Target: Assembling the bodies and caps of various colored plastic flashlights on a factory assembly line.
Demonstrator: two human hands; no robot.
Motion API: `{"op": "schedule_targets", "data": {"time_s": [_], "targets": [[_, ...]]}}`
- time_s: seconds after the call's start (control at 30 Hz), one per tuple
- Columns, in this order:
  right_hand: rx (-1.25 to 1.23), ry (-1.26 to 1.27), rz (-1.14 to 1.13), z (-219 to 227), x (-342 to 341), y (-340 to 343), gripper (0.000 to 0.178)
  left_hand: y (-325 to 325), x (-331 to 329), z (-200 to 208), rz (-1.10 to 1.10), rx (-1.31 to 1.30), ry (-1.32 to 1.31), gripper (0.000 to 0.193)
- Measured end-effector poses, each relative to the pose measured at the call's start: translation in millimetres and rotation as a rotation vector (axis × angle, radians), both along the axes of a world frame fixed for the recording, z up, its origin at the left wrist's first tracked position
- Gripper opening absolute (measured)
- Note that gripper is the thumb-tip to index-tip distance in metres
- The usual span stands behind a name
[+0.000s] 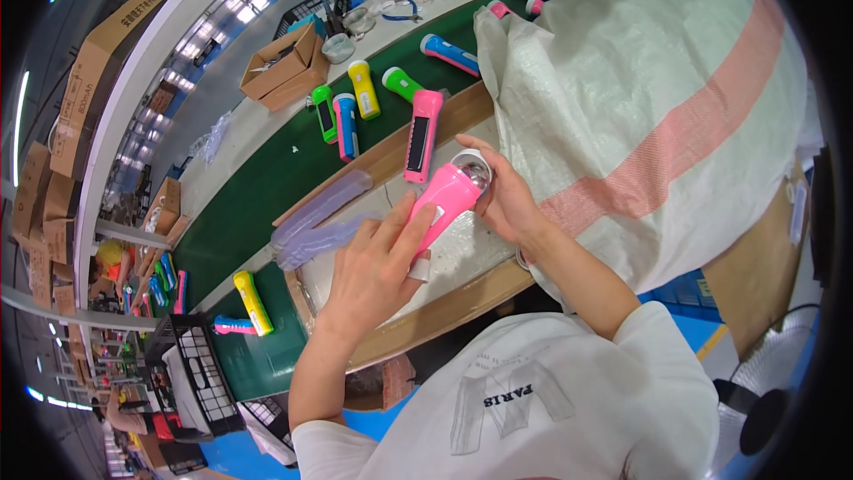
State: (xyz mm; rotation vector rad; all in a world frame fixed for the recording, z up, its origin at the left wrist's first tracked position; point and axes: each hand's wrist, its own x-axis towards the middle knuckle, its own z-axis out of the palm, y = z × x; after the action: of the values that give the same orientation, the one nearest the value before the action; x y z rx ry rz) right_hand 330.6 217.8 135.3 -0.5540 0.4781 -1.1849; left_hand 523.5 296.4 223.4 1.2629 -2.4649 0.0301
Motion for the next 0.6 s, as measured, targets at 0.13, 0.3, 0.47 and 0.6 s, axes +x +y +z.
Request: {"op": "schedule_targets", "data": {"time_s": [0.13, 0.3, 0.47, 0.6], "targets": [[0.066, -0.139, 0.024, -22.9, -4.2, -3.5, 0.039, 6.6, 0.7, -9.2, 0.008, -0.085, -0.121, 0.056], [0.181, -0.164, 0.125, -9.6, 9.3, 17.7, 0.037, -0.2, -2.3, -10.0, 0.049, -0.161, -0.145, 0.065], [-0.030, 0.058, 0.067, -15.4, -4.4, 16.1, 0.033, 0.8, 0.9, -7.3, 0.013, -0.007, 0.007, 0.063], [-0.161, 0.232, 0.003, 2.6, -12.5, 20.0, 0.033, 6.5, 5.0, -1.4, -0.020, 0.193, 0.280, 0.060]]}}
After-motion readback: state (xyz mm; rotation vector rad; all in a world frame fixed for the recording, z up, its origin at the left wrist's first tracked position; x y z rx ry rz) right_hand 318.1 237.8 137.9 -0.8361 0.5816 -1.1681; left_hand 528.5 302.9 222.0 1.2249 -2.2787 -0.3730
